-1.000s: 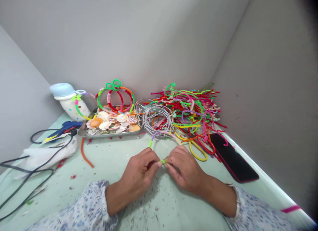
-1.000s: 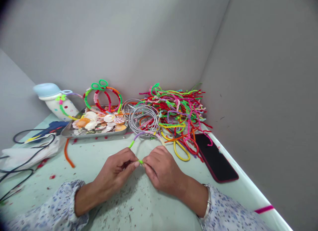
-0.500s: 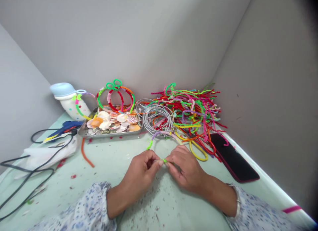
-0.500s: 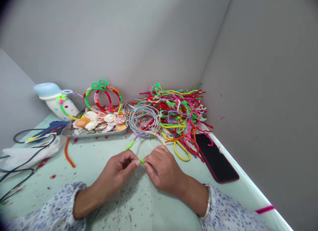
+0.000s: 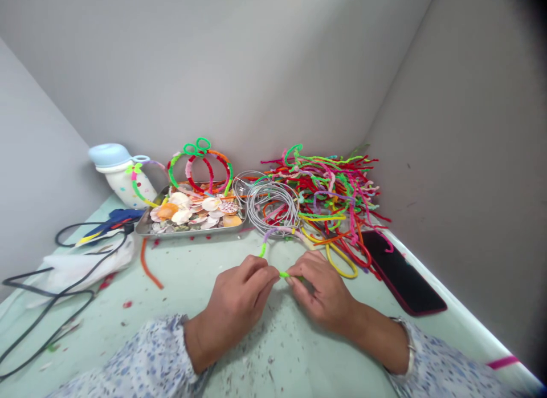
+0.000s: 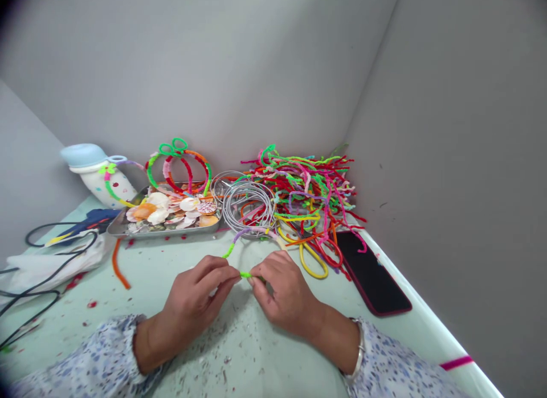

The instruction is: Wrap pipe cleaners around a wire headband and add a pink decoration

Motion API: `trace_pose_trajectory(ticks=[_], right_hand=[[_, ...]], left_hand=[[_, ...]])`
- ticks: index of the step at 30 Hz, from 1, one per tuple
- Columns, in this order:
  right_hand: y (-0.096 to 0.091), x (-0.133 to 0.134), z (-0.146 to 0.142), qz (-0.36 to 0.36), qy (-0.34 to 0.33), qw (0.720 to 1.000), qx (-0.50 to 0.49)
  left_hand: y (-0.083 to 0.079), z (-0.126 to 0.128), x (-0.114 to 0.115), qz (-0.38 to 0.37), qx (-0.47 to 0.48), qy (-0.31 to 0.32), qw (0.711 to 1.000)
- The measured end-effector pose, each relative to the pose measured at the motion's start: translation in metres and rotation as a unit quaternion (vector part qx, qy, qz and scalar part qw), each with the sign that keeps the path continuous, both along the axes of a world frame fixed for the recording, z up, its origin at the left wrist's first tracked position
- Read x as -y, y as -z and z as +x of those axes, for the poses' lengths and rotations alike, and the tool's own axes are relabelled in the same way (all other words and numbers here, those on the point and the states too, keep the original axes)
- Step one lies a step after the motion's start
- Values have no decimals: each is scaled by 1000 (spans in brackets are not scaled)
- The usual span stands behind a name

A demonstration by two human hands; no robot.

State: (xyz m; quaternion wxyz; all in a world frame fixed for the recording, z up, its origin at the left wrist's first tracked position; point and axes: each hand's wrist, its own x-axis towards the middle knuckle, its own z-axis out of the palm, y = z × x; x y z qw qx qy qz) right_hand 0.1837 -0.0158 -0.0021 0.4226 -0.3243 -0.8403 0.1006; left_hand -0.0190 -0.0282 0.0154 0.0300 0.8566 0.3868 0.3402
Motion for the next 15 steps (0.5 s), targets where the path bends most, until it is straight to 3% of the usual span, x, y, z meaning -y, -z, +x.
trace_pose_trajectory(ticks=[9,15], right_hand=[[1,0,1,-4,-3,1000,3],[1,-2,0,15,-14,999,25]], left_hand=[[3,-5,-2,46,-52,6,998],[1,2,-2,-58,6,7,998]])
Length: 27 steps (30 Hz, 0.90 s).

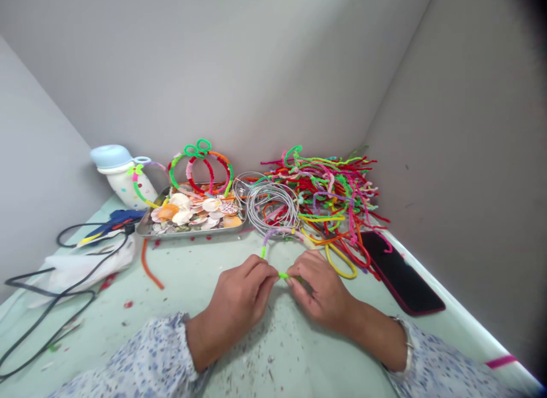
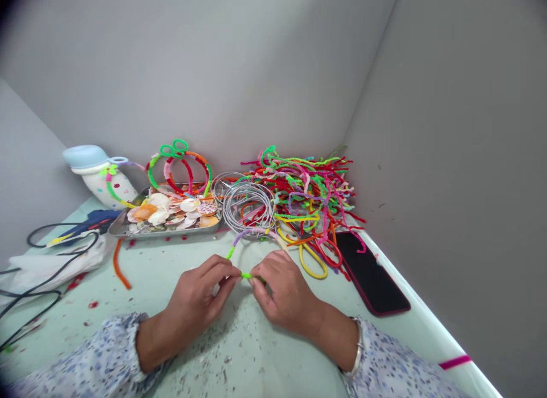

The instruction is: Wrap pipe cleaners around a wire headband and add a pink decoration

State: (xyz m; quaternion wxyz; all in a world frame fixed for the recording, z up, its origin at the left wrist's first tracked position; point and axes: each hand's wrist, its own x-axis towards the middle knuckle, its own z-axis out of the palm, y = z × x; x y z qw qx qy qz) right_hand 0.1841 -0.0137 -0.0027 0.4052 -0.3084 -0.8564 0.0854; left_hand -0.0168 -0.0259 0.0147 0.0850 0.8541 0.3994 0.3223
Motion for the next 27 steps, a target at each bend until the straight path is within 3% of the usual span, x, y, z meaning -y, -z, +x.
trace_pose_trajectory(ticks=[3,14,18,21,24,27], right_hand=[[-1,0,0,11,-2,1000,23],[-1,3,0,92,12,991,98],[-7,6,4,73,23,996,48],[-11,5,11,62,88,993,-49],[-9,0,16,1,190,966,-177],[-6,-5,13,-179,211,918,-284]], left_hand=[[1,2,2,-41,8,-1,999],[4,1,8,-62,10,-2,998],[-4,3,6,-107,77,-30,991],[-9,4,4,-167,160,-75,970],[-11,5,3,-210,228,-94,946],[-8,8,4,-233,244,-75,938]])
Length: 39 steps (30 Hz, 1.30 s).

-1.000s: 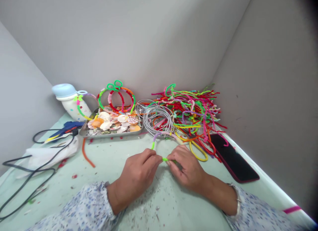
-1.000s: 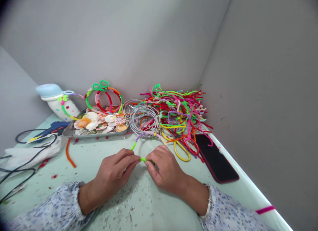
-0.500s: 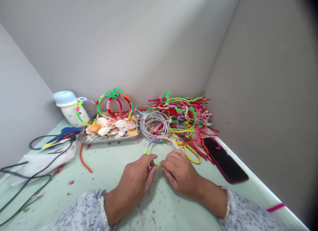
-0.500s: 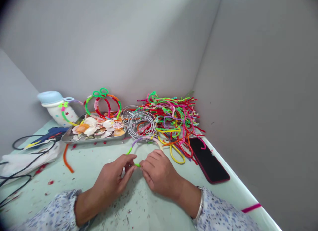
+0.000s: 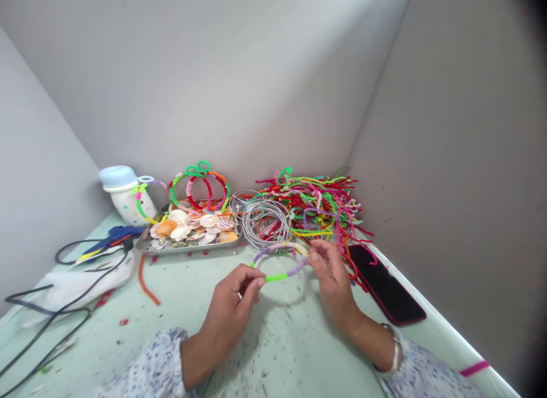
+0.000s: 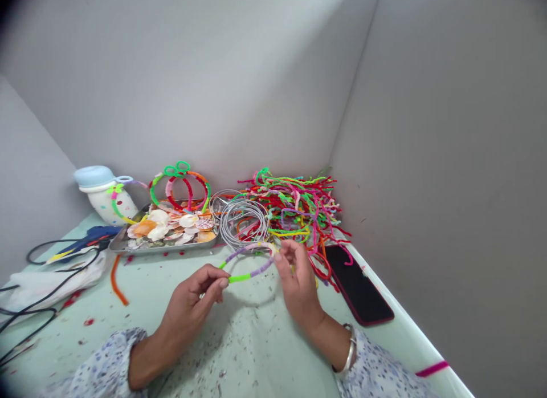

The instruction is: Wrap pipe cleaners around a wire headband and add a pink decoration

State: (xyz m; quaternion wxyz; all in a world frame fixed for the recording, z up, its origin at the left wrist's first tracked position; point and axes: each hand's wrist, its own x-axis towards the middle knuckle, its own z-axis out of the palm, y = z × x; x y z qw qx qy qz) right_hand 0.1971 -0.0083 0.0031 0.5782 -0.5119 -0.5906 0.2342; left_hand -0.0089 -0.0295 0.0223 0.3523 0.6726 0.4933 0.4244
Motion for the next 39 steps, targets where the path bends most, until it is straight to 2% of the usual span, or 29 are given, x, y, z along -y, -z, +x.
trace_pose_trajectory(ticks=[3,6,10,12,15,20,23,26,31,35,39], right_hand=[[1,-3,-7,-123,-75,984,-108],[2,-5,-9,-158,-97,967,-177],[4,-13,-4,-172,-123,932,-295],[5,-17,-1,-173,-136,918,-331],[4,-19,0,-172,-146,909,-351],[2,-16,-5,-176,-173,901,-357],[1,-14,-7,-174,-182,902,-350],[2,-13,-7,-172,-184,910,-328],[8,-12,-6,-215,-204,915,-274],[7,-9,-8,-240,-245,908,-242],[2,-8,-9,-245,-266,909,-207]], left_hand=[[2,2,4,0,-31,57,998],[-1,1,9,6,-49,76,996],[-1,-6,1,33,7,-51,998],[4,-8,-9,-14,29,-71,997],[14,-8,-23,-128,84,-9,988],[14,-4,-25,-244,152,110,951],[8,-3,-20,-274,226,157,921],[5,-3,-18,-270,298,151,903],[4,-5,-24,-241,374,97,890],[6,-7,-28,-236,396,63,885],[8,-7,-30,-238,395,54,885]])
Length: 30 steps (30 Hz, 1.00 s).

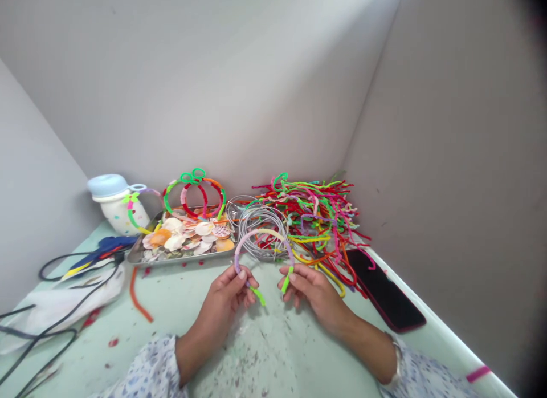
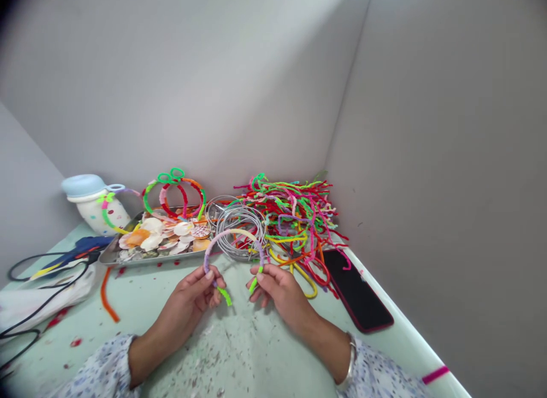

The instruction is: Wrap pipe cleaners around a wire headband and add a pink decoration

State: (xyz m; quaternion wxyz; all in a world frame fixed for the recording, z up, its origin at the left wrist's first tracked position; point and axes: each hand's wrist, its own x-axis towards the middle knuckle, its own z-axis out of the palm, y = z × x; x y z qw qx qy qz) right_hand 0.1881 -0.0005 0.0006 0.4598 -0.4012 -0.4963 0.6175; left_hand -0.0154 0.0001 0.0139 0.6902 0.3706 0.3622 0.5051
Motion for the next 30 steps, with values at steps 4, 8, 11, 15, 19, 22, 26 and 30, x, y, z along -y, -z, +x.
trace_pose_trajectory(ticks=[4,8,11,15,19,22,26,30], right_hand=[[-2,-1,0,10,11,1000,19],[-4,0,0,26,4,999,37],[-5,3,-2,39,-21,999,30],[-3,4,-3,53,-43,997,35],[-3,0,-4,59,-38,996,46],[-2,-1,-3,51,-44,997,33],[3,1,-4,33,-38,998,23],[8,2,-3,38,-28,997,58]], left_hand=[[2,2,0,-1,-14,2,1000],[3,3,1,-1,-36,-5,999],[5,4,3,7,-48,-27,998],[6,1,7,10,-59,-56,997],[6,-2,8,8,-97,-53,994],[8,-2,7,-4,-116,-58,992],[11,-2,4,-18,-117,-60,991],[11,-1,3,-21,-118,-70,990]])
